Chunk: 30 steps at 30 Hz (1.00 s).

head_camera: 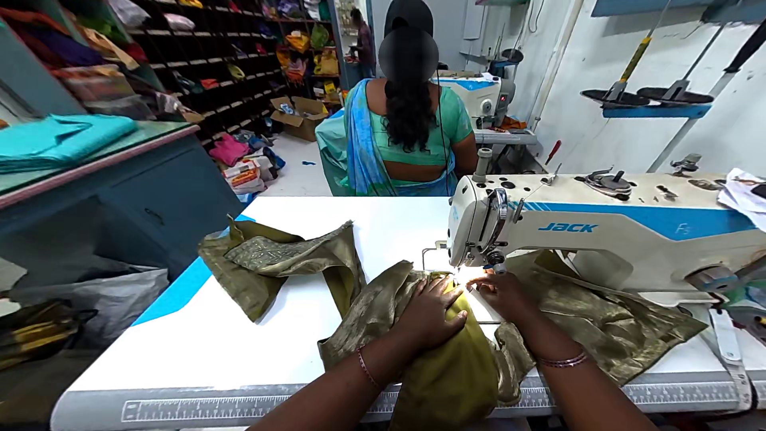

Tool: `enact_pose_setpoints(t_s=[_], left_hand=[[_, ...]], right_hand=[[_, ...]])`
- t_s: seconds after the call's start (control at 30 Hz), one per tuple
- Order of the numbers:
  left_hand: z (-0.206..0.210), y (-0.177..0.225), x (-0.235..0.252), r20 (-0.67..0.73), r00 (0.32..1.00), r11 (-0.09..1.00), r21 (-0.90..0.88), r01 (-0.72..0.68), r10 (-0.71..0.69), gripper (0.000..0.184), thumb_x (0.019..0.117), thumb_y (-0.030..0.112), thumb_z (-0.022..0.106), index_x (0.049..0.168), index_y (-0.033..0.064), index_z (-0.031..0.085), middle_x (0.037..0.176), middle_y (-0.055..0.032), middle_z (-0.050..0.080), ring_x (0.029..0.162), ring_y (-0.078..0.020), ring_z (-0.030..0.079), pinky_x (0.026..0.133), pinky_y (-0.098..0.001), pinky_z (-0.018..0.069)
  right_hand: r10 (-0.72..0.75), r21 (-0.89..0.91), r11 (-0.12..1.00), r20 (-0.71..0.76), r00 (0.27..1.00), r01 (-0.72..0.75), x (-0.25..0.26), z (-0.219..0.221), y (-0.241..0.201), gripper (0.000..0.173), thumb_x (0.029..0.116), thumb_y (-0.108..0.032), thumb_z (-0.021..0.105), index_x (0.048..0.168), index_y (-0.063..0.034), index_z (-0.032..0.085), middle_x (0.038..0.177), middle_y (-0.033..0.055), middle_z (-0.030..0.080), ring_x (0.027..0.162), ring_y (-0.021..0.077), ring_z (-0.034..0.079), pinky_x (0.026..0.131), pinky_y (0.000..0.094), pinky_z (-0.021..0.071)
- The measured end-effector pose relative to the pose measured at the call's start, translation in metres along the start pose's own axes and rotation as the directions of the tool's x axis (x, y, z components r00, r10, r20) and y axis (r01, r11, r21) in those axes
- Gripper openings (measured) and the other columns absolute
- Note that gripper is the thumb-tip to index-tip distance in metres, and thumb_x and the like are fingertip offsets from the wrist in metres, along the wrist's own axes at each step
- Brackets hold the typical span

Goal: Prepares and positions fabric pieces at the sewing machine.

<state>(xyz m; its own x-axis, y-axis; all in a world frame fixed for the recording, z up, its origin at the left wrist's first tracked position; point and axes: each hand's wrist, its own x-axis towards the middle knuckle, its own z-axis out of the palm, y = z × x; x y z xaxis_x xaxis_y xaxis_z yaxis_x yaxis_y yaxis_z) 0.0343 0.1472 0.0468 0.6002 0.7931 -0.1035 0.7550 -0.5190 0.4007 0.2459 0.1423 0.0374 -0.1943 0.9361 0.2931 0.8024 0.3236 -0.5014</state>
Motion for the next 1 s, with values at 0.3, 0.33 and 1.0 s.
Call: enact_pose_setpoints(t_s=[0.3, 0.33, 1.0], left_hand=[[0.0007, -0.0008, 0.0005, -0.011, 1.000, 1.000, 0.001, -0.006, 0.007, 0.058, 0.1048, 0.053, 0.042, 0.155, 0.0241, 0.047, 0.167, -0.0037, 0.033, 0.156, -0.0185, 0.022, 0.128, -0.0490, 0.0074], [0.0004, -0.0008, 0.0008, -0.006, 1.000, 1.000, 0.001, -0.007, 0.007, 0.058, 0.1051, 0.052, 0.042, 0.155, 0.0238, 0.047, 0.167, -0.0039, 0.033, 0.157, -0.0184, 0.022, 0.128, -0.0491, 0.0071], [-0.0030, -0.0082, 0.0049, -0.001, 0.999, 0.999, -0.021, -0.046, 0.046, 0.054, 0.1052, 0.051, 0.043, 0.152, 0.0257, 0.052, 0.166, -0.0053, 0.034, 0.156, -0.0207, 0.024, 0.127, -0.0506, 0.0090]], right_hand=[[0.078, 0.012, 0.997, -0.005, 0.997, -0.078, 0.0053, 0.0005, -0.0021, 0.018, 0.0944, 0.003, 0.064, 0.105, -0.0017, 0.078, 0.111, 0.0191, 0.070, 0.098, 0.0316, 0.068, 0.092, 0.0490, 0.0528], [0.071, 0.011, 0.997, -0.015, 0.997, -0.071, 0.0047, 0.0007, -0.0020, 0.017, 0.0941, 0.003, 0.065, 0.104, -0.0015, 0.078, 0.110, 0.0185, 0.071, 0.097, 0.0311, 0.068, 0.090, 0.0491, 0.0533], [0.112, 0.024, 0.994, -0.038, 0.993, -0.111, 0.0026, -0.0006, -0.0030, 0.016, 0.0931, 0.004, 0.065, 0.104, -0.0005, 0.076, 0.109, 0.0177, 0.071, 0.099, 0.0311, 0.069, 0.090, 0.0505, 0.0539]])
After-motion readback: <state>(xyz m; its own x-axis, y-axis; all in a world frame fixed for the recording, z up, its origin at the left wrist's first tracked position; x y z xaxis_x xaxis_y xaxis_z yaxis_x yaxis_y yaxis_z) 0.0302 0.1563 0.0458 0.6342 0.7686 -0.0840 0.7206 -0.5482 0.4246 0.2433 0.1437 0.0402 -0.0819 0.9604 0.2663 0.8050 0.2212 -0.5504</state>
